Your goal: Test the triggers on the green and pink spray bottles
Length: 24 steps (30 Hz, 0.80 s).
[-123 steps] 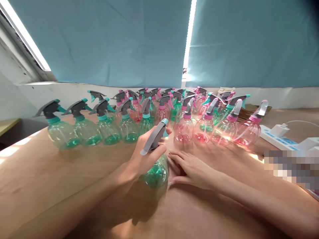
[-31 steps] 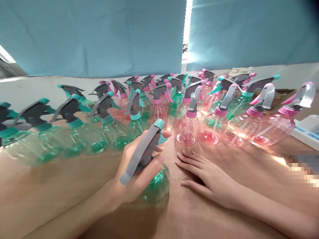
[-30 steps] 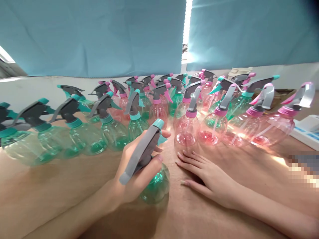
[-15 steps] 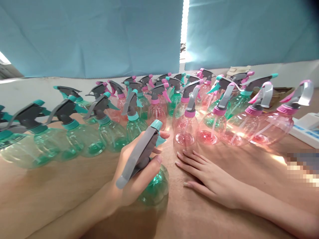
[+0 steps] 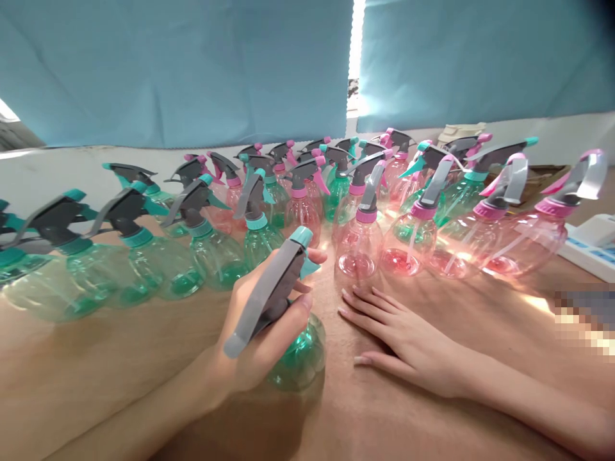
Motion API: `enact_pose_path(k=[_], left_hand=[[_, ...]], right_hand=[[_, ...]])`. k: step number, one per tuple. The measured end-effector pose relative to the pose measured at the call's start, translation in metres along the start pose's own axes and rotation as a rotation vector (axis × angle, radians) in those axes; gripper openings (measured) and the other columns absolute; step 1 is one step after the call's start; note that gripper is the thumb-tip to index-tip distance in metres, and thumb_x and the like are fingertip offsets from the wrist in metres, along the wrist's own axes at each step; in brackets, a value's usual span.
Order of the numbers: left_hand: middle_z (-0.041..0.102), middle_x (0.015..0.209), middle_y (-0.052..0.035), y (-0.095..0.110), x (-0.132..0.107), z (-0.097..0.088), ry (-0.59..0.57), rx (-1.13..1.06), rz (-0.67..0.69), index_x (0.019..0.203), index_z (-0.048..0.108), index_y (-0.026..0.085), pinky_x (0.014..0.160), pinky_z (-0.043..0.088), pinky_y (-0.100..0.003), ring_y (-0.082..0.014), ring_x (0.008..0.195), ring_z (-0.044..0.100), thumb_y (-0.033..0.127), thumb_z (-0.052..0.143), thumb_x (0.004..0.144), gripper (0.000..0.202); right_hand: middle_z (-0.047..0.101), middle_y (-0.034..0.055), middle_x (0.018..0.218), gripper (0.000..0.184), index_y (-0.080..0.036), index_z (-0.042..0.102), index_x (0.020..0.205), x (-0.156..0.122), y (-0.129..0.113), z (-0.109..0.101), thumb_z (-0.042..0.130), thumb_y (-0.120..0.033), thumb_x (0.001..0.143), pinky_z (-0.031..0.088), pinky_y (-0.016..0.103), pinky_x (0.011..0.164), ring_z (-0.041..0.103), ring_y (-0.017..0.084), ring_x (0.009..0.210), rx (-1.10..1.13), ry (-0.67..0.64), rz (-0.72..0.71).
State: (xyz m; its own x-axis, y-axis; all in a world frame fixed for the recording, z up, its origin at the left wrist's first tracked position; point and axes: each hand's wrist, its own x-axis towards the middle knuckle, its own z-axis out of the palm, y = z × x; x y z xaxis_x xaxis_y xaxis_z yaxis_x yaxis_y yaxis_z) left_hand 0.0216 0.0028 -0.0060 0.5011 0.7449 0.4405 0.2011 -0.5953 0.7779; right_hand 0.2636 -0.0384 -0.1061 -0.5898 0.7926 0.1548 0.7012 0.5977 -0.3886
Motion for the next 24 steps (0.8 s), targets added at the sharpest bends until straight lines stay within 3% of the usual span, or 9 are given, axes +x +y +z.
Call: enact_pose_path(k=[11,17,21,24], left_hand=[[0.061,0.128,-0.0064,0.0035,0.0007,0.0001,-0.001,-0.021,-0.026,0.118,0.059,0.022,0.085,0.053,-0.034,-0.0204,0.099,0.063,0.010,0.054,0.079,0.041],[0.063,0.126,-0.0072,0.0054,0.0004,0.0003,-0.015,-0.053,-0.044,0.098,0.065,0.018,0.086,0.053,-0.035,-0.0202,0.097,0.063,0.010,0.053,0.079,0.024],[0.067,0.111,-0.0044,0.0040,0.0012,-0.0008,0.005,-0.062,-0.050,0.109,0.064,0.020,0.085,0.052,-0.036,-0.0216,0.095,0.062,0.015,0.054,0.077,0.034],[0.067,0.091,-0.0024,0.0017,0.0009,-0.0019,0.017,-0.037,-0.070,0.107,0.064,0.020,0.068,0.050,-0.032,-0.0185,0.074,0.061,0.018,0.055,0.075,0.033]], right_hand=[[0.025,0.0073,0.158,0.069,-0.023,0.030,0.151,0.0010,-0.0027,-0.0044,0.046,-0.058,0.094,0.015,0.054,0.119,0.017,0.029,0.146,-0.003,-0.056,0.027],[0.030,0.0056,0.156,0.067,-0.026,0.033,0.150,0.0001,-0.0014,-0.0028,0.050,-0.056,0.093,0.018,0.053,0.119,0.022,0.028,0.145,0.049,-0.014,0.050],[0.028,0.0071,0.157,0.066,-0.023,0.034,0.149,0.0009,-0.0020,-0.0041,0.046,-0.057,0.094,0.018,0.054,0.118,0.021,0.028,0.145,0.028,-0.045,0.058],[0.026,0.0074,0.157,0.066,-0.021,0.034,0.150,0.0020,-0.0026,-0.0049,0.043,-0.058,0.095,0.017,0.054,0.118,0.020,0.027,0.146,0.000,-0.070,0.058]])
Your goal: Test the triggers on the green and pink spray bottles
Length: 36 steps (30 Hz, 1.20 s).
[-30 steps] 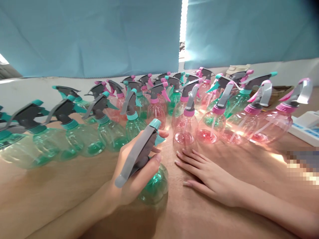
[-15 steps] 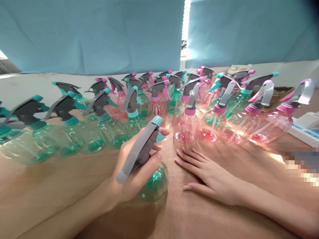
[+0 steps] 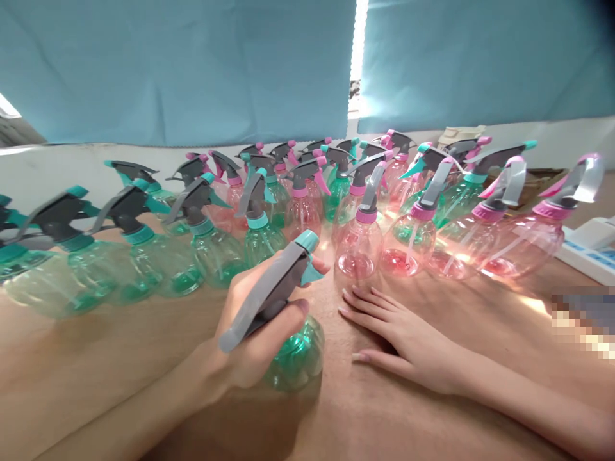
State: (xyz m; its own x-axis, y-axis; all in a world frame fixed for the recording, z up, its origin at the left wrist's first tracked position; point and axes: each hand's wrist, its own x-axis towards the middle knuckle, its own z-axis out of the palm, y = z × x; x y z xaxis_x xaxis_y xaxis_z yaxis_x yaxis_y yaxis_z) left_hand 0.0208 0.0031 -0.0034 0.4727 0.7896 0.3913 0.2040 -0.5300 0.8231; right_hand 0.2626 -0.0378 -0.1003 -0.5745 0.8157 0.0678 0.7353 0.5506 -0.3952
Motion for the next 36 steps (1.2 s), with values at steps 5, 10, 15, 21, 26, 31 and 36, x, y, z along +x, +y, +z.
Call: enact_pose_path(k=[5,10,15,21,26,31,36], left_hand=[[0.055,0.077,0.0023,-0.0020,0.0002,-0.0004,-0.057,-0.081,-0.033,0.099,0.061,0.022,0.044,0.033,-0.025,-0.0081,0.045,0.036,0.018,0.055,0.076,0.024],[0.049,0.075,0.0029,0.0002,0.0015,-0.0003,-0.066,-0.128,-0.050,0.091,0.057,0.021,0.041,0.025,-0.023,-0.0059,0.045,0.033,0.018,0.054,0.076,0.015],[0.053,0.079,0.0010,-0.0017,0.0007,-0.0012,-0.039,-0.102,-0.038,0.090,0.057,0.020,0.044,0.029,-0.022,-0.0082,0.052,0.042,0.020,0.054,0.076,0.014],[0.062,0.095,-0.0006,-0.0014,0.0013,0.0000,0.006,0.034,-0.002,0.112,0.057,0.023,0.066,0.046,-0.028,-0.0132,0.069,0.055,0.022,0.056,0.085,0.027],[0.063,0.105,-0.0016,-0.0010,0.0018,0.0024,0.050,0.087,0.068,0.115,0.055,0.023,0.069,0.048,-0.028,-0.0125,0.069,0.056,0.023,0.052,0.089,0.027],[0.064,0.105,-0.0038,-0.0018,0.0019,0.0036,0.046,0.086,0.068,0.115,0.055,0.022,0.068,0.050,-0.031,-0.0140,0.069,0.058,0.021,0.053,0.086,0.030],[0.063,0.119,-0.0051,-0.0027,0.0015,0.0044,0.036,0.070,0.056,0.117,0.055,0.022,0.069,0.051,-0.029,-0.0122,0.068,0.059,0.018,0.053,0.085,0.032]], right_hand=[[0.025,0.0065,0.157,0.067,-0.021,0.033,0.150,0.0007,-0.0003,0.0002,0.041,-0.059,0.095,0.017,0.053,0.118,0.018,0.027,0.146,-0.012,-0.003,0.003],[0.026,0.0067,0.157,0.066,-0.021,0.034,0.149,-0.0002,0.0000,0.0003,0.042,-0.059,0.095,0.016,0.054,0.118,0.019,0.027,0.146,0.006,0.006,0.005],[0.028,0.0067,0.156,0.065,-0.022,0.036,0.149,-0.0005,-0.0002,-0.0002,0.044,-0.057,0.095,0.017,0.054,0.118,0.021,0.027,0.145,0.020,0.014,0.005],[0.030,0.0074,0.156,0.064,-0.022,0.036,0.148,-0.0001,0.0002,0.0010,0.046,-0.056,0.095,0.018,0.054,0.118,0.023,0.028,0.145,0.027,0.028,0.004],[0.027,0.0066,0.157,0.065,-0.022,0.035,0.149,-0.0009,0.0009,0.0012,0.043,-0.057,0.095,0.019,0.054,0.118,0.021,0.027,0.146,0.003,0.014,0.003],[0.031,0.0073,0.155,0.063,-0.021,0.037,0.148,-0.0005,0.0002,0.0014,0.044,-0.056,0.096,0.020,0.052,0.118,0.023,0.027,0.145,0.007,0.037,0.004],[0.034,0.0076,0.154,0.061,-0.022,0.041,0.146,-0.0001,-0.0013,0.0023,0.046,-0.055,0.095,0.023,0.054,0.117,0.027,0.028,0.144,0.006,0.061,0.011]])
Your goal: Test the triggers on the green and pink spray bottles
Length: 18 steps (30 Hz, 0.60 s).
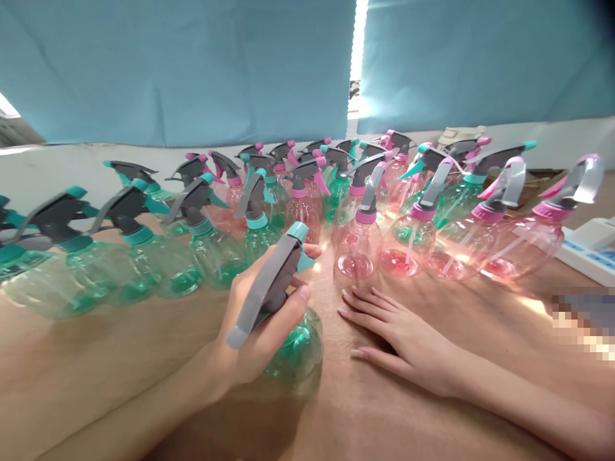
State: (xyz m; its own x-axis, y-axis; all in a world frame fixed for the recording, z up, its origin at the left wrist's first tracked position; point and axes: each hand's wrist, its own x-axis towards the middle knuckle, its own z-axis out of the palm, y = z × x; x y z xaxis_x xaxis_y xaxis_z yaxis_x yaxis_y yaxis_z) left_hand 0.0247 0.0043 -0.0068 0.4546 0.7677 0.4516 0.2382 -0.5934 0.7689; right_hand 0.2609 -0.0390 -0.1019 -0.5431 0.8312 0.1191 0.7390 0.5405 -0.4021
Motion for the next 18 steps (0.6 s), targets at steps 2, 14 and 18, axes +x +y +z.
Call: enact_pose_path(k=[2,14,18], left_hand=[[0.062,0.122,-0.0048,-0.0001,-0.0001,-0.0003,0.002,0.006,-0.005,0.118,0.055,0.022,0.071,0.052,-0.029,-0.0124,0.070,0.060,0.017,0.053,0.085,0.033],[0.063,0.119,-0.0046,0.0014,-0.0007,-0.0018,-0.001,0.012,-0.024,0.117,0.056,0.022,0.072,0.052,-0.030,-0.0149,0.074,0.062,0.019,0.055,0.084,0.033],[0.062,0.121,-0.0055,0.0011,0.0000,-0.0015,-0.001,0.015,-0.015,0.117,0.056,0.022,0.071,0.052,-0.030,-0.0151,0.073,0.062,0.020,0.054,0.085,0.032]], right_hand=[[0.034,0.0076,0.154,0.060,-0.022,0.041,0.146,0.0001,-0.0004,0.0000,0.046,-0.054,0.095,0.023,0.054,0.117,0.027,0.028,0.144,-0.007,0.001,0.000],[0.039,0.0067,0.152,0.057,-0.025,0.045,0.144,-0.0011,-0.0005,0.0006,0.049,-0.052,0.095,0.025,0.054,0.117,0.030,0.029,0.143,0.004,0.052,-0.003],[0.039,0.0068,0.152,0.056,-0.024,0.044,0.144,-0.0010,-0.0014,0.0008,0.049,-0.051,0.095,0.025,0.053,0.117,0.030,0.029,0.143,-0.007,0.057,-0.009]])
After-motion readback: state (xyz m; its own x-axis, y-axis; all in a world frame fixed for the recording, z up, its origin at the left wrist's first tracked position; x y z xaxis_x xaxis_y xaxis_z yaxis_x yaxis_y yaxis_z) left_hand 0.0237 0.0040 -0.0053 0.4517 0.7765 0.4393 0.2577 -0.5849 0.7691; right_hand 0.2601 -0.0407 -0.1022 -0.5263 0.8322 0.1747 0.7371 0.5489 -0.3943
